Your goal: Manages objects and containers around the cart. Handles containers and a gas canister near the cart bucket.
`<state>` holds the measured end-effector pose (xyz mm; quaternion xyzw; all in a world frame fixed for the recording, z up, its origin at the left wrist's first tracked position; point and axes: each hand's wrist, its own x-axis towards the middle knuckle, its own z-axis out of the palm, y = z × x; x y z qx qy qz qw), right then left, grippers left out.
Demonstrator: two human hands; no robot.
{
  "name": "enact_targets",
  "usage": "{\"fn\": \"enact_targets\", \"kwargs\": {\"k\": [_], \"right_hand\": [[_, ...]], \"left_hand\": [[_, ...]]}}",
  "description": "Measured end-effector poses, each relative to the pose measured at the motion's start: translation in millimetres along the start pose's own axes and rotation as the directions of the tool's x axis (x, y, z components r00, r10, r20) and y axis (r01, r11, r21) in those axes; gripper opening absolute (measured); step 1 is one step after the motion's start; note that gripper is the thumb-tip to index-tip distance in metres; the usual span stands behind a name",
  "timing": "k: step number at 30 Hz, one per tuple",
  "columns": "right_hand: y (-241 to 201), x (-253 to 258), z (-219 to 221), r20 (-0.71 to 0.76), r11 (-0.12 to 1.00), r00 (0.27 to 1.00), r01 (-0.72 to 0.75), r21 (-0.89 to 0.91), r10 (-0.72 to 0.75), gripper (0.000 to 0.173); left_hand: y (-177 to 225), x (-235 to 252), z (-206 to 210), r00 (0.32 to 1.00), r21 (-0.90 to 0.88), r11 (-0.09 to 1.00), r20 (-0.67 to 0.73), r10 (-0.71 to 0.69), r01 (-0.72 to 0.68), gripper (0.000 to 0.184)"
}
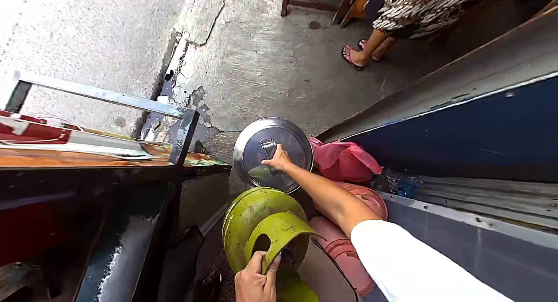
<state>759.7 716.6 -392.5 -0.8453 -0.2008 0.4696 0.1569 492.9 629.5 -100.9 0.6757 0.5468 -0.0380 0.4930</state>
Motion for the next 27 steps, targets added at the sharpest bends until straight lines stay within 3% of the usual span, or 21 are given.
{"fn": "enact_targets", "kwargs": {"k": [3,5,9,13,16,21,25,27], "right_hand": [[-5.3,27.3,16.7,-0.098,0.999,0.994,-0.052,0.006,0.053,0.098],[2.8,22.7,5.0,-0.132,0.997,0.991,0.015,0.08,-0.005,0.089],[47.5,-12.3,-61.3,-0.159,0.95,0.976,0.183,0.255,-0.145,0.066],[99.4,-48.0,-144.4,-0.167,0.763,0.947,0.321,0.561,-0.276,0.054],[130.9,-102.0,-201.0,-0.091,0.628,0.934,0.301,0.717,-0.344,0.055],[185.8,-210.5,-240.9,-0.042,0.565,0.955,0.208,0.799,-0.292,0.037],[234.2,-254.4,-239.3,0.07,0.611,0.966,0.1,0.785,-0.248,0.053],[260.2,-264.6,-234.1,0.14,0.637,0.962,0.042,0.77,-0.234,0.052]], "left_hand": [[-17.6,16.9,6.8,0.998,0.073,0.996,-0.021,-0.056,0.058,0.023],[-26.9,15.7,-2.2,0.997,0.087,0.993,-0.027,-0.076,0.078,0.02],[-17.3,-3.4,-30.4,0.997,0.097,0.992,-0.022,-0.081,0.082,0.018],[7.3,-18.0,-54.7,0.998,0.119,0.991,-0.031,-0.049,0.053,0.019],[11.0,-5.6,-58.8,0.997,0.138,0.99,-0.073,0.0,0.01,0.027],[22.1,65.9,-28.4,0.995,0.115,0.991,-0.06,0.081,-0.073,0.026],[33.1,150.8,10.4,0.997,0.039,0.998,0.053,0.048,-0.051,0.028],[34.5,194.5,36.3,0.995,0.019,1.0,0.096,0.007,-0.008,0.03]]}}
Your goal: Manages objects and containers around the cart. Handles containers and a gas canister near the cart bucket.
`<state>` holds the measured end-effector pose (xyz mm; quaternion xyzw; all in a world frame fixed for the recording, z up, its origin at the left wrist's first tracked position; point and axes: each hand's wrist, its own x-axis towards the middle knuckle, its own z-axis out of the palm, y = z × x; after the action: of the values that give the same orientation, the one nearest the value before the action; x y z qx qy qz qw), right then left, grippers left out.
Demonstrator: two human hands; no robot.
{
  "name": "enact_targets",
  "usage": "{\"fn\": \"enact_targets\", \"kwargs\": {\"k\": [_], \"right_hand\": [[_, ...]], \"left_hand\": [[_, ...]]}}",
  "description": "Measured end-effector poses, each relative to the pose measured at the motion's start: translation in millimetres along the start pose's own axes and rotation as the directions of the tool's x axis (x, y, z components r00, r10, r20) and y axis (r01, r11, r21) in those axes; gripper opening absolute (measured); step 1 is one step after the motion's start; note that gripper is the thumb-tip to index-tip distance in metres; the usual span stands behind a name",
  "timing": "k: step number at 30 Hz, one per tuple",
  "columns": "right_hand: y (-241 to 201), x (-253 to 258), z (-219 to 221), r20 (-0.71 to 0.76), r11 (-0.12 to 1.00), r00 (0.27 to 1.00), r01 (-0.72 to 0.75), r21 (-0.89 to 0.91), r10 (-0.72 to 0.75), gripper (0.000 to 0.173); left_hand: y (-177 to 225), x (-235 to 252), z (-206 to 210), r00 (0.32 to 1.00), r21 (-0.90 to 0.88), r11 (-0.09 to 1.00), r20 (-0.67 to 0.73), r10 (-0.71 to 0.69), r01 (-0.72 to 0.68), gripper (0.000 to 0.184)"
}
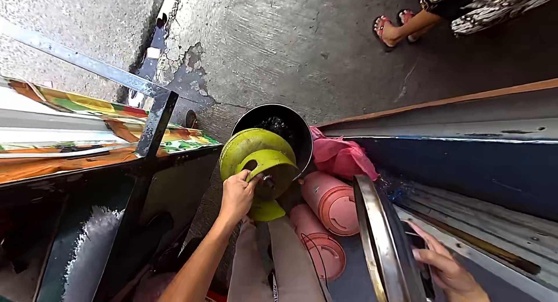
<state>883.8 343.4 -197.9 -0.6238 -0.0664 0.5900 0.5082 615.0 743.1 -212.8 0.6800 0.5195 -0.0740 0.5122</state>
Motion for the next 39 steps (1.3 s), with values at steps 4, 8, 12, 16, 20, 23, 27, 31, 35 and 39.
{"fn": "enact_targets", "kwargs": {"k": [4,8,12,16,20,23,27,31,35,39], "right_hand": [[29.1,-8.2,-10.6,-0.125,0.978,0.989,-0.098,-0.184,0.076,0.047],[50.4,-0.7,-7.2,-0.395,0.674,0.918,-0.277,-0.685,-0.025,0.08],[84.5,26.8,-11.4,-0.545,0.576,0.836,-0.477,-0.664,0.064,0.073],[138.7,56.1,-15.0,-0.581,0.556,0.804,-0.542,-0.63,0.125,0.071],[193.3,59.1,-20.1,-0.581,0.5,0.786,-0.598,-0.626,0.212,0.072],[228.8,40.9,-17.3,-0.576,0.46,0.777,-0.622,-0.634,0.255,0.073],[240.8,30.9,-10.2,-0.613,0.435,0.746,-0.658,-0.615,0.262,0.072],[222.3,39.4,0.5,-0.629,0.333,0.704,-0.71,-0.62,0.33,0.092],[200.5,56.9,10.7,-0.689,0.266,0.661,-0.75,-0.605,0.298,0.115],[190.9,68.6,23.5,-0.689,0.204,0.669,-0.743,-0.638,0.278,0.134]], "left_hand": [[1.0,61.6,43.0,0.999,-0.014,0.999,-0.015,-0.045,0.045,0.029],[12.0,60.4,60.4,0.998,0.0,0.999,-0.049,-0.037,0.037,0.029],[18.2,24.7,55.2,0.997,0.006,0.999,-0.068,0.043,-0.043,0.03],[23.1,-17.9,41.2,0.998,0.001,0.999,-0.045,0.037,-0.037,0.027],[11.5,-46.3,35.5,1.0,-0.012,1.0,-0.003,-0.028,0.028,0.025],[-5.3,-57.3,33.2,0.997,0.022,0.998,0.03,-0.064,0.063,0.023],[-26.2,-68.8,33.9,0.993,0.043,0.993,0.049,-0.109,0.107,0.022],[-39.8,-76.4,30.8,0.991,0.05,0.991,0.044,-0.129,0.127,0.023],[-50.6,-83.5,25.8,0.991,0.017,0.991,-0.004,-0.133,0.133,0.022],[-56.5,-88.5,16.8,0.992,-0.029,0.992,-0.032,-0.121,0.12,0.022]]}}
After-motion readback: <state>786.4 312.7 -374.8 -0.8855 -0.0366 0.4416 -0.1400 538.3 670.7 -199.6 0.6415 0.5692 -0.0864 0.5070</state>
